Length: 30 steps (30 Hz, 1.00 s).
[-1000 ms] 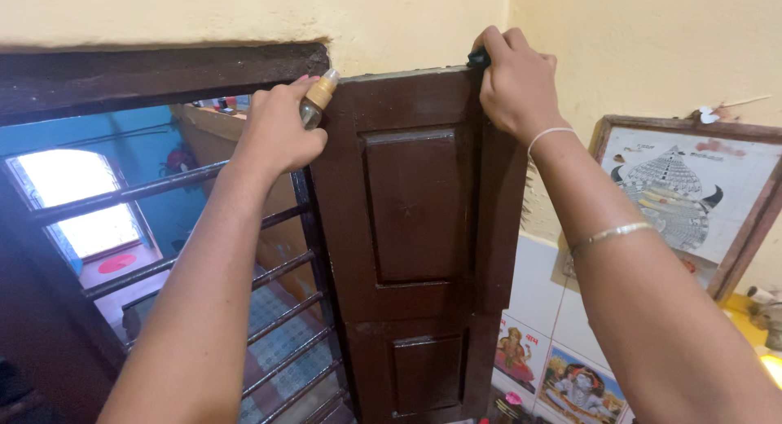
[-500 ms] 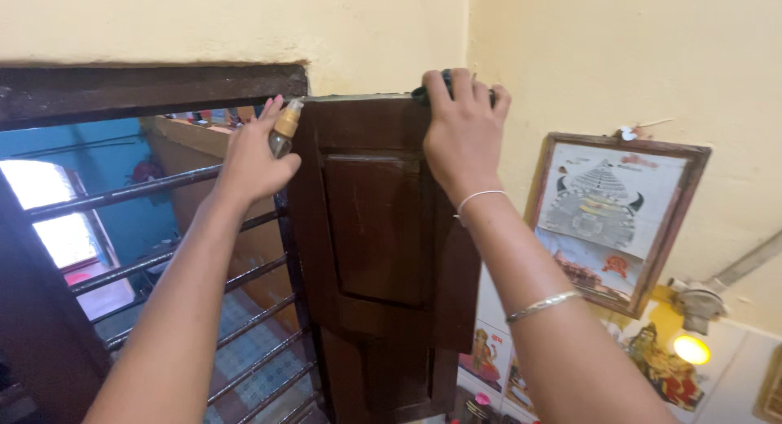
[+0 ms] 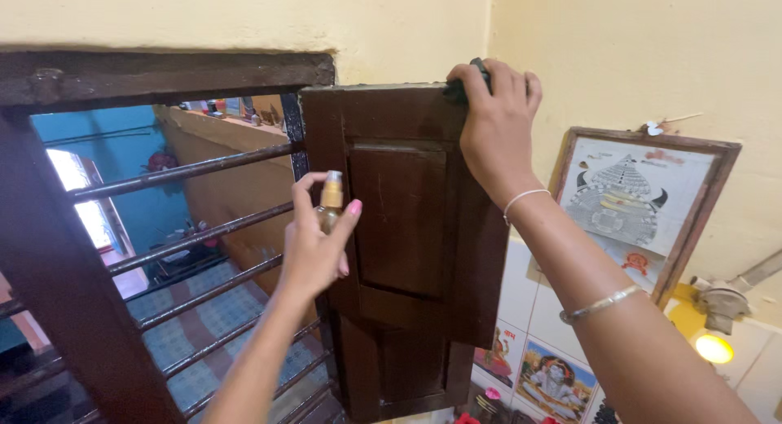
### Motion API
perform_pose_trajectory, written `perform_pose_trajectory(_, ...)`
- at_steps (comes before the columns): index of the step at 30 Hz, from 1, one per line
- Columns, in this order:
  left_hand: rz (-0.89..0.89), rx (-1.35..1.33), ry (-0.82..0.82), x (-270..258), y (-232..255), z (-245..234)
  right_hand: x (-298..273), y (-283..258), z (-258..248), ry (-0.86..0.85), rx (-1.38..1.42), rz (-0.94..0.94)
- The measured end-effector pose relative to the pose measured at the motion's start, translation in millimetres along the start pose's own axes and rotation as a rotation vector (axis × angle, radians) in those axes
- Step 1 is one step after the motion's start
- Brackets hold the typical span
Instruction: The person sprays a liquid from a small bottle onto a wooden window shutter and wipes it with a dark cloth. They repeatedly spray and wipe different sections of the shutter, including the frame and panels, while the window remains open.
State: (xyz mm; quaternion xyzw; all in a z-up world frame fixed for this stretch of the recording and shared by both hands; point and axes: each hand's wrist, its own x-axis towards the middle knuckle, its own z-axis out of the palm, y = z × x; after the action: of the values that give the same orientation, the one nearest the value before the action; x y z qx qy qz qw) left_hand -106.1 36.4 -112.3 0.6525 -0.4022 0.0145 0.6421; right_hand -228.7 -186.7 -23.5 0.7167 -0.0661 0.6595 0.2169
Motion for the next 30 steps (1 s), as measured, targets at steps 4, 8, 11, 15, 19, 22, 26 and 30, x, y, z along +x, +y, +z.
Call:
perform_pose_trajectory(4,0.139,0.003,0.041,-4,-4,16,-19,-11,-1,0.084,-0.023,-0.036)
perform_pose_trajectory(8,0.277,0.025,0.09,-1,-20,29,-80,-38,-3,-0.093,-0.025,-0.349)
perform_pose_trajectory(11,0.389,0.011,0.09,3,-37,37,-141,-63,-5,-0.373,0.141,-0.518)
perform_pose_trajectory(15,0.506,0.084,0.114,11,-52,48,-183,-60,-3,-0.506,0.238,-0.7)
perform_pose_trajectory(19,0.405,0.037,0.066,23,-52,56,-192,-58,1,-0.488,0.295,-0.604)
perform_pose_trajectory(22,0.446,0.045,0.086,31,-48,61,-196,-62,2,-0.464,0.28,-0.599)
perform_pose_trajectory(26,0.423,0.041,0.076,35,-43,60,-194,-64,3,-0.459,0.246,-0.605)
perform_pose_trajectory(30,0.393,0.111,0.051,37,-44,55,-181,-59,2,-0.436,0.184,-0.617)
